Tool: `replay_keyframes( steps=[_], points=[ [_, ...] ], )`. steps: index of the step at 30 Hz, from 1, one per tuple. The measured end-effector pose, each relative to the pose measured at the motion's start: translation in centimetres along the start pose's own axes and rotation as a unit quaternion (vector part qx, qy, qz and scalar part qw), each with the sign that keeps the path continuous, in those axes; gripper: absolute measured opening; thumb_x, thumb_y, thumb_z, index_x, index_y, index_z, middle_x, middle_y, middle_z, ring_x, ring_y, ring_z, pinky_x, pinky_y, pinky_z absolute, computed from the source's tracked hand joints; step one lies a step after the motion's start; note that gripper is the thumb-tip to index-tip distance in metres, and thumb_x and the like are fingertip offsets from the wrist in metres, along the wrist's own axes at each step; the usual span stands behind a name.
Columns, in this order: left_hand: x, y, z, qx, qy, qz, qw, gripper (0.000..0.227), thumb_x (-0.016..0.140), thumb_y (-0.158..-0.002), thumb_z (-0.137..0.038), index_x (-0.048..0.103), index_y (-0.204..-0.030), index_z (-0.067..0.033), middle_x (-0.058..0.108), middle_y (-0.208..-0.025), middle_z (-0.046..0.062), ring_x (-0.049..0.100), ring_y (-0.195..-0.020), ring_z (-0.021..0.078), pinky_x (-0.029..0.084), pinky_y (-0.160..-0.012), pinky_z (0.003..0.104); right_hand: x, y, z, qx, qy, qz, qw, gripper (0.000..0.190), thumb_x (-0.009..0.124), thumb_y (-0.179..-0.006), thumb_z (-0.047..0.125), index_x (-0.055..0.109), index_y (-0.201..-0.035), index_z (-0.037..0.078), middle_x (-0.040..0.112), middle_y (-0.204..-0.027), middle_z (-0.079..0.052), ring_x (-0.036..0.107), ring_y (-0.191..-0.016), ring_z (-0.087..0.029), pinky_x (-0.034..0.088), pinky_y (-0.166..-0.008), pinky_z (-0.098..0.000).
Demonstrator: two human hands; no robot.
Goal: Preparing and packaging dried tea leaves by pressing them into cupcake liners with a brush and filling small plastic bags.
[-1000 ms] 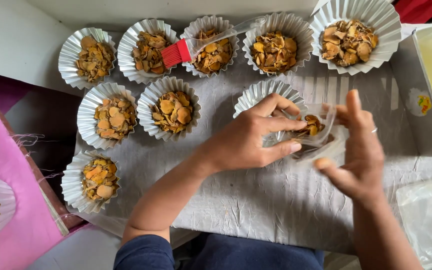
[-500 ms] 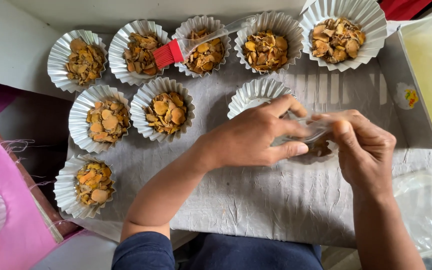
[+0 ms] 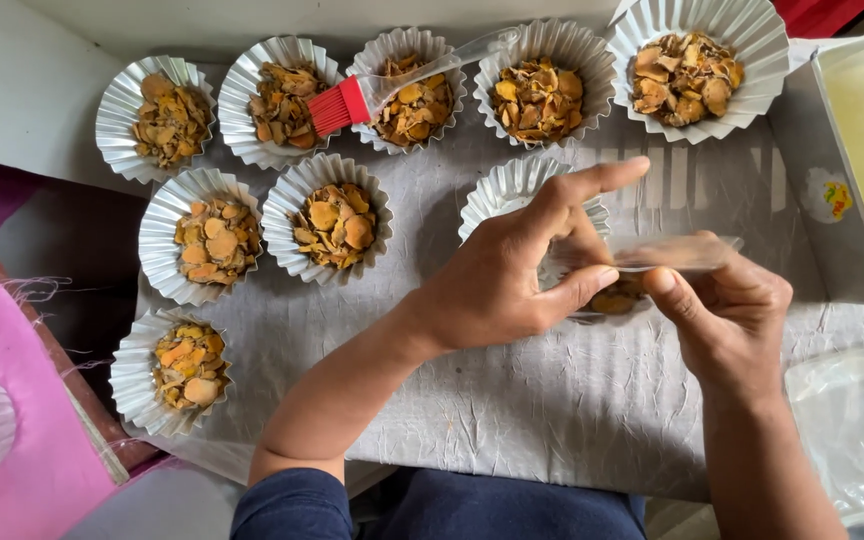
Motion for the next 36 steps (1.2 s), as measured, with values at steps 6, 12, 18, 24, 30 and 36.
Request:
replay_keyframes(
  steps=[6, 12, 18, 24, 30, 36],
  points=[
    [0.2, -0.9, 0.2, -0.029, -0.014, 0.03, 0.999, 0.008, 0.073, -0.091, -0.007, 0.065, -0.095, -0.0077, 0.069, -0.086, 0.006, 0.066, -0.074, 0.016, 0.059, -0.069, 0.026, 0.5, 0.8, -0.5, -0.024, 0.079, -0.006, 0.997, 0.012, 0.067, -0.097, 0.008, 0.07, -0.106, 0.0, 0.073, -0.105, -0.017, 0.072, -0.095, -0.021, 0.059, -0.087, -0.0273],
    [1.1, -1.0, 0.6, 0.017, -0.094, 0.011, 0.995, 0.006, 0.068, -0.091, -0.014, 0.065, -0.087, -0.0105, 0.068, -0.079, 0.0, 0.063, -0.067, 0.017, 0.051, -0.064, 0.033, 0.6, 1.3, -1.0, -0.017, 0.098, -0.006, 0.995, 0.017, 0.063, -0.1, 0.012, 0.069, -0.108, -0.002, 0.068, -0.094, -0.012, 0.064, -0.082, -0.016, 0.052, -0.075, -0.0242],
    [2.7, 0.6, 0.7, 0.059, -0.137, 0.022, 0.989, 0.014, 0.06, -0.1, -0.017, 0.061, -0.091, -0.006, 0.065, -0.079, 0.007, 0.062, -0.063, 0.0204, 0.057, -0.057, 0.034, -0.3, 2.9, -2.0, -0.054, 0.163, -0.002, 0.985, 0.023, 0.056, -0.105, 0.02, 0.068, -0.104, 0.001, 0.069, -0.088, -0.009, 0.062, -0.073, -0.015, 0.049, -0.065, -0.0247],
    [3.8, 3.2, -1.0, 0.115, -0.2, 0.013, 0.973, 0.034, 0.053, -0.106, -0.028, 0.052, -0.082, -0.0056, 0.051, -0.064, 0.003, 0.045, -0.043, 0.0155, 0.039, -0.037, 0.031, -0.2, 5.1, 0.6, -0.091, 0.242, -0.006, 0.966, 0.024, 0.055, -0.101, 0.018, 0.072, -0.094, 0.002, 0.075, -0.091, -0.011, 0.064, -0.059, -0.01, 0.046, -0.052, -0.0197],
    [5.5, 6.2, -1.3, 0.104, -0.167, 0.065, 0.978, 0.035, 0.058, -0.106, -0.027, 0.05, -0.077, -0.0089, 0.046, -0.061, -0.001, 0.038, -0.042, 0.0118, 0.033, -0.034, 0.028, -0.3, 7.3, 2.8, -0.039, 0.218, 0.046, 0.974, 0.021, 0.057, -0.094, 0.013, 0.072, -0.095, -0.002, 0.078, -0.095, -0.016, 0.08, -0.072, -0.018, 0.064, -0.065, -0.0208],
    [3.8, 9.4, -0.7, -0.001, -0.111, 0.132, 0.985, 0.037, 0.063, -0.104, -0.028, 0.049, -0.073, -0.0118, 0.044, -0.06, -0.004, 0.04, -0.048, 0.0106, 0.039, -0.045, 0.027, -12.1, 13.4, -1.8, 0.177, 0.277, -0.012, 0.944, 0.023, 0.061, -0.095, 0.015, 0.076, -0.095, -0.002, 0.075, -0.089, -0.013, 0.068, -0.078, -0.021, 0.05, -0.077, -0.0309]
  ],
)
Point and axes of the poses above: each hand's wrist, its own y-axis away from the middle knuckle, its own x-axis out of the palm, z = x × y, the point moved 6 cm from there along -y, towards the middle knuckle
